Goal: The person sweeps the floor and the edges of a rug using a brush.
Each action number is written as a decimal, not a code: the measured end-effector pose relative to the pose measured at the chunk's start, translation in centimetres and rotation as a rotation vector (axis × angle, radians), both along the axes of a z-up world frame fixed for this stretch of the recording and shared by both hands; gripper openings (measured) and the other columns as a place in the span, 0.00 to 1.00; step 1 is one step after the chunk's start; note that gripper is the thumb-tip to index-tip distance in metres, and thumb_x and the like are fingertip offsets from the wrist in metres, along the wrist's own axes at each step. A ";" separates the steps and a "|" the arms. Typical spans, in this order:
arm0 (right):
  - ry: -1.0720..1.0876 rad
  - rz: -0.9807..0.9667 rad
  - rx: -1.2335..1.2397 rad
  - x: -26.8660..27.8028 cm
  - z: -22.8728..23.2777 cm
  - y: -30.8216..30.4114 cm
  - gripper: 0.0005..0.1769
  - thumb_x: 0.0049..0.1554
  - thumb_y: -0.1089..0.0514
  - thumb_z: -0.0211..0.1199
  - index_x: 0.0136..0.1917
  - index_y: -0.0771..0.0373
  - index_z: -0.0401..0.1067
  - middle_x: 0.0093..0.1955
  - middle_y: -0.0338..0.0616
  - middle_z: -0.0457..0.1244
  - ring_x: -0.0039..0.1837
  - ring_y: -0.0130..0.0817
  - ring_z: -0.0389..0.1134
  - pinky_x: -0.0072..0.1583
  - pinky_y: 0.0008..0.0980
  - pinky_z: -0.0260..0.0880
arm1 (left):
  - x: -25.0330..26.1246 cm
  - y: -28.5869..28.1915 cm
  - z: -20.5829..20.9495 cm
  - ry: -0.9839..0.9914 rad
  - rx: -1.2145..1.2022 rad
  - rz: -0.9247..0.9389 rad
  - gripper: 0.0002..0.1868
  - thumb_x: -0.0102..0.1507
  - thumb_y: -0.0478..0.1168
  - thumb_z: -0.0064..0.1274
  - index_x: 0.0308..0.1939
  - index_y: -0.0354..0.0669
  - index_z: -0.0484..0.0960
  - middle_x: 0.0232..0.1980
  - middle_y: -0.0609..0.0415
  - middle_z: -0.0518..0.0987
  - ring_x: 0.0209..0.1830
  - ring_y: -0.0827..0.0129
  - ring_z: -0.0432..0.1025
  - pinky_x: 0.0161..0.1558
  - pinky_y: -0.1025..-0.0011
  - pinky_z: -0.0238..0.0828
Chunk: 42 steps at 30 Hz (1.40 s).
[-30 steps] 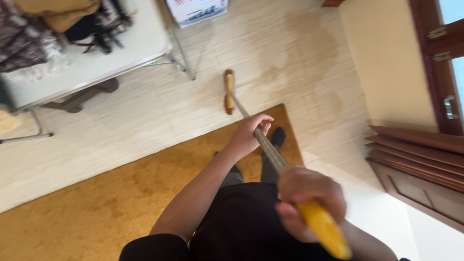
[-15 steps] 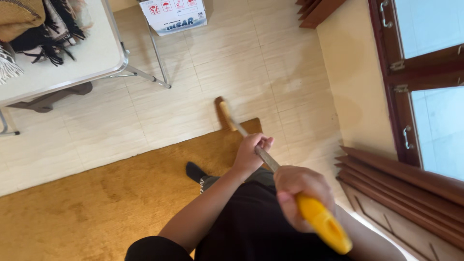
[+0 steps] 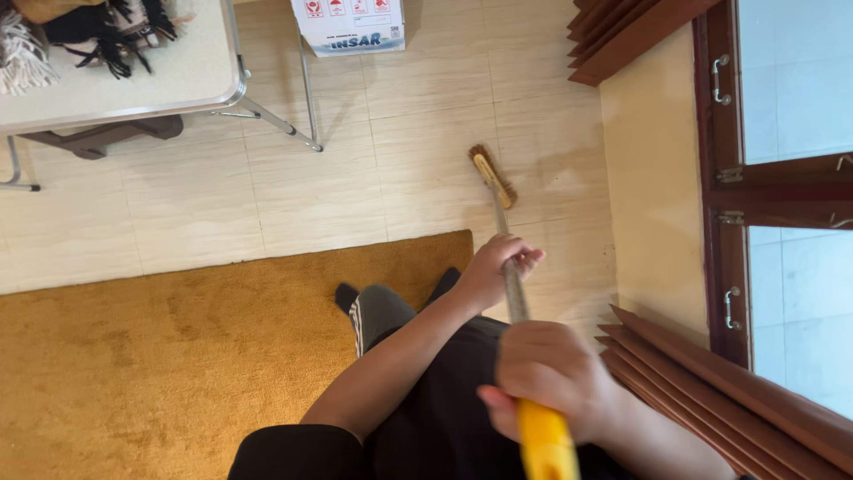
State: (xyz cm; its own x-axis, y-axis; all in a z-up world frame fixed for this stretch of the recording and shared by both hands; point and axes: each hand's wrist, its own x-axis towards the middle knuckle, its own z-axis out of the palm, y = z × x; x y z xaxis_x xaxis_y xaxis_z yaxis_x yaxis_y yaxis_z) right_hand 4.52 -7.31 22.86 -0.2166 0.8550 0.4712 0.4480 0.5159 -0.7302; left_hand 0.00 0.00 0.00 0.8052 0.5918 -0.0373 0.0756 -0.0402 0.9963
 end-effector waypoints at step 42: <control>0.494 -0.707 0.138 -5.1 -6.6 21.2 0.12 0.73 0.56 0.50 0.54 0.63 0.51 0.37 0.45 0.60 0.37 0.27 0.57 0.38 0.30 0.62 | -5.6 32.1 0.2 0.266 0.344 -0.330 0.26 0.67 0.58 0.51 0.23 0.43 0.83 0.24 0.50 0.75 0.34 0.58 0.69 0.45 0.58 0.67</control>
